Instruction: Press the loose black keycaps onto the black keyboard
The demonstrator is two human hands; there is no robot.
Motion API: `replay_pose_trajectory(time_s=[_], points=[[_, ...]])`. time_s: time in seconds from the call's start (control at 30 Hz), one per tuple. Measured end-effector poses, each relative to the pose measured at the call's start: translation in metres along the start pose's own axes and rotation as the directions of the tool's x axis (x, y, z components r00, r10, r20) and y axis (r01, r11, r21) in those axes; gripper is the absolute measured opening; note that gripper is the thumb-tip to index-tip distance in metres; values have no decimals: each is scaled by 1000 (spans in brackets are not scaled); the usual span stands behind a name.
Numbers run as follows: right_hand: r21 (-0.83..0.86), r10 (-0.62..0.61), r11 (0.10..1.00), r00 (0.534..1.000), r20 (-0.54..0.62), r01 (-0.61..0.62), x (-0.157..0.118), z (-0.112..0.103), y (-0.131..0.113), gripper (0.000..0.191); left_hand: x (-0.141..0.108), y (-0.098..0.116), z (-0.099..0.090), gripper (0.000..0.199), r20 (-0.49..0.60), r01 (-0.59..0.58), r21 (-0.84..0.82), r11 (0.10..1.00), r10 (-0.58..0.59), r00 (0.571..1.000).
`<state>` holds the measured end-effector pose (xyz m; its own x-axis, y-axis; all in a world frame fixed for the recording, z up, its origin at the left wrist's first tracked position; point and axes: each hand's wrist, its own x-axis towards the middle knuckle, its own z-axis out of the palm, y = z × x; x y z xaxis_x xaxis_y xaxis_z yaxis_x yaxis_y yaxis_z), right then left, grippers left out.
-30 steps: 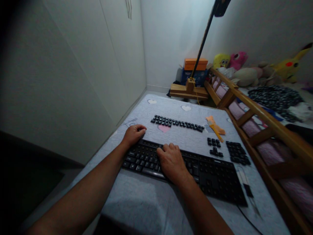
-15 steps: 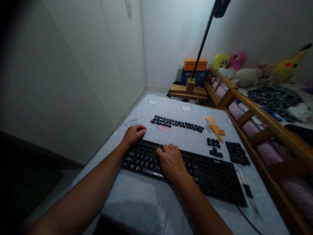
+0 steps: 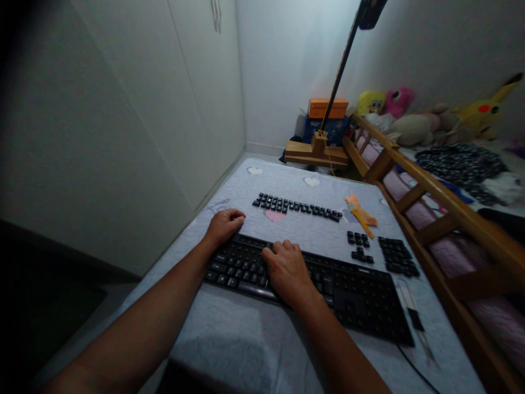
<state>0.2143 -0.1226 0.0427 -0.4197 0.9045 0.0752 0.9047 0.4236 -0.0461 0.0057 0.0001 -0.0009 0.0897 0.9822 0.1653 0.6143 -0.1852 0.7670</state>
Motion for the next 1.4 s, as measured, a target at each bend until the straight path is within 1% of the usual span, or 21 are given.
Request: replay_pose_trajectory(time_s=[0.27,0.47,0.67,1.1,1.4], points=[[-8,7,1000,1000,27,-7,1,-1,0,13,0,0,0,26,0,-3,-7,1000,3,1000],[-17,13,1000,1000,25,-13,0,1,0,15,1,-2,1,25,-3,-10,-5,1000,10,1000],[-39,21,999,999,28,-19,1,3,0,12,1,0,0,25,-4,-7,-9,1000,7,1000],[-28,1,1000,1000,22,0,0,-1,-1,12,0,3,-1,26,-8,-3,-1,1000,3,1000],[-17,12,1000,998,61,-11,3,-2,-1,15,0,-1,1,26,-4,3,-4,1000,-3,1000]])
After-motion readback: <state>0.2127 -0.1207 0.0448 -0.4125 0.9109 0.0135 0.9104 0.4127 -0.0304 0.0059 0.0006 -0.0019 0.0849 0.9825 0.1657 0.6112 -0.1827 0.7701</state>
